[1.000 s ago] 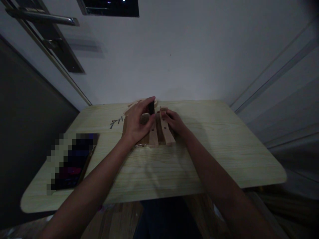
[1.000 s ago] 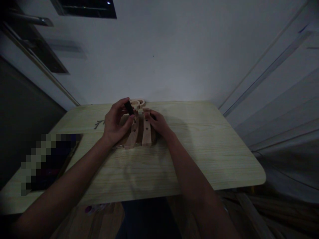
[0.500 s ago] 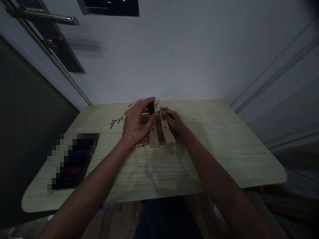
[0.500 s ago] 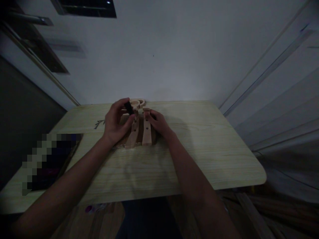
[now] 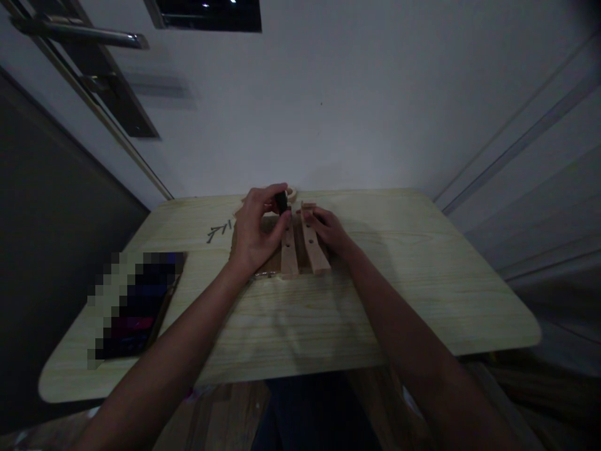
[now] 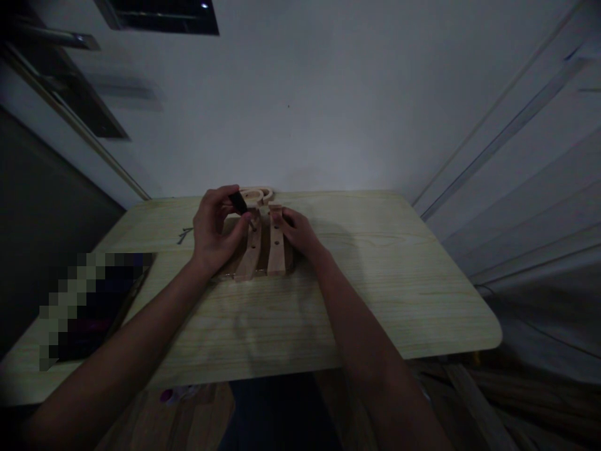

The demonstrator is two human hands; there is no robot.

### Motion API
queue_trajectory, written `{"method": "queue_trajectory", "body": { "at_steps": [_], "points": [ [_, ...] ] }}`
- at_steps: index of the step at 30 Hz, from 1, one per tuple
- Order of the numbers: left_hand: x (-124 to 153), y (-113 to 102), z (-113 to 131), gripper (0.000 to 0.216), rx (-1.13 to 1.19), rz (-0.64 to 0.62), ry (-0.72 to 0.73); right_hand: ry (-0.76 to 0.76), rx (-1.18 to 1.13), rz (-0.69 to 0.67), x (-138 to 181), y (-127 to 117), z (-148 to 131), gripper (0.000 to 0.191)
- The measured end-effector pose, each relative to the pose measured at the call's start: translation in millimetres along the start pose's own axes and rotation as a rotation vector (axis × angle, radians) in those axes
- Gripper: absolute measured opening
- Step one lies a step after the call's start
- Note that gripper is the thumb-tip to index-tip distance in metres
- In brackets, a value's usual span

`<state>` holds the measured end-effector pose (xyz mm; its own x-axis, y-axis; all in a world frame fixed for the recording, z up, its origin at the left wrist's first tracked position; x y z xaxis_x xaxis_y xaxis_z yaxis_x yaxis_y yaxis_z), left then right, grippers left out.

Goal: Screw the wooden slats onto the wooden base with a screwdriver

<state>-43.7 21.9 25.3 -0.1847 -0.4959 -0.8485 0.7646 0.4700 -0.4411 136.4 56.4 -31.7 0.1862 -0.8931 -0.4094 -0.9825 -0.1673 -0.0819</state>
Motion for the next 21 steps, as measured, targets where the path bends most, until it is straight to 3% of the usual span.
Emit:
{"method": "queue_trajectory", "body": {
  "at_steps": [12,21],
  "points": [
    [0.4,0.1,3.6,0.052,0.04,-0.074,0.045,-0.004,0.003,-0.005,-0.1,0.6,-3.0,0.062],
    [-1.9,-3.8,0.1,0.047,-0.109,0.01,0.04,-0.018,0.022,0.016,-0.7,-0.4,-0.1,0.059]
  ]
}}
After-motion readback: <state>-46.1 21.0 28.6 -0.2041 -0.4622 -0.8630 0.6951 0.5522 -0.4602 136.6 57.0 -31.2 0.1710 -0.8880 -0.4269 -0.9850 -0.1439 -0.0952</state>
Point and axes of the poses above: each hand's wrist, its own x-axis away from the middle knuckle, its own y-axis out of the palm, z = x × y, the point moved 4 cm from there along -x, towards the middle knuckle, and after that the axes turned 15 degrees about -x, right-handed, at the moved point
